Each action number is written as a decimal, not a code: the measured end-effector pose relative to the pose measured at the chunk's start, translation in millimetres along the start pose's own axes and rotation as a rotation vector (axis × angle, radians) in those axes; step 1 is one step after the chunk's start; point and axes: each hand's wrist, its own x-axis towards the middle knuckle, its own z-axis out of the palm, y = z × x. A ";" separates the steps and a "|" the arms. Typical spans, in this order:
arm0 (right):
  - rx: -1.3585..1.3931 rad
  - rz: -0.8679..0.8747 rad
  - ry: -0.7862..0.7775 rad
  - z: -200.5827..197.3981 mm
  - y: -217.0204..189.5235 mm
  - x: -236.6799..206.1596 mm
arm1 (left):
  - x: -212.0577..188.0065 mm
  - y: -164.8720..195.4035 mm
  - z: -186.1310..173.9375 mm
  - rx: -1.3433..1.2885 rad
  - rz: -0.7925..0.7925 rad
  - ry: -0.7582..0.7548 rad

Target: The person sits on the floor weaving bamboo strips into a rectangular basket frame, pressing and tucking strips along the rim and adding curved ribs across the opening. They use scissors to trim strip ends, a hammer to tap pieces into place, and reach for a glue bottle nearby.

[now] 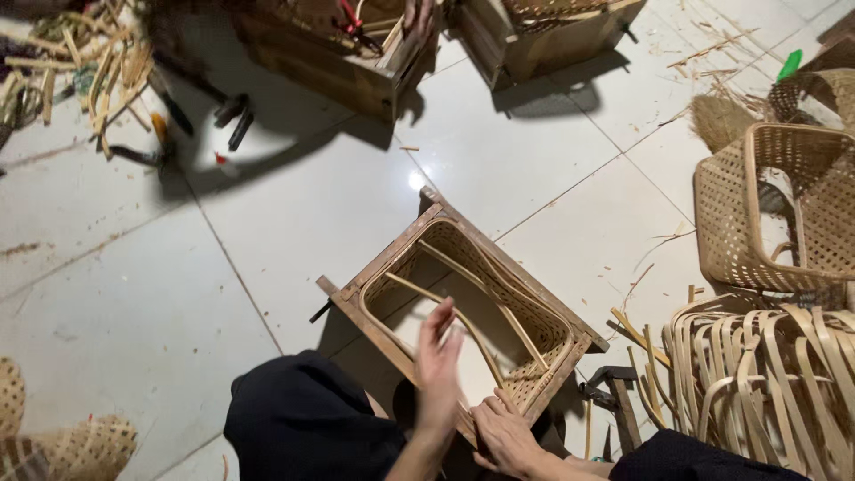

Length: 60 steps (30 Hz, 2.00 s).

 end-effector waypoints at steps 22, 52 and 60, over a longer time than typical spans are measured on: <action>-0.323 0.269 0.253 -285.0 216.2 -26.5 | 157.7 -61.8 -7.7 1.332 1.100 -0.617; 0.145 0.051 0.582 -88.3 287.2 22.5 | 233.6 -208.2 74.2 1.384 0.810 -0.761; -0.003 0.246 0.568 -66.2 285.4 -1.1 | 222.3 -225.0 74.9 1.399 0.761 -0.865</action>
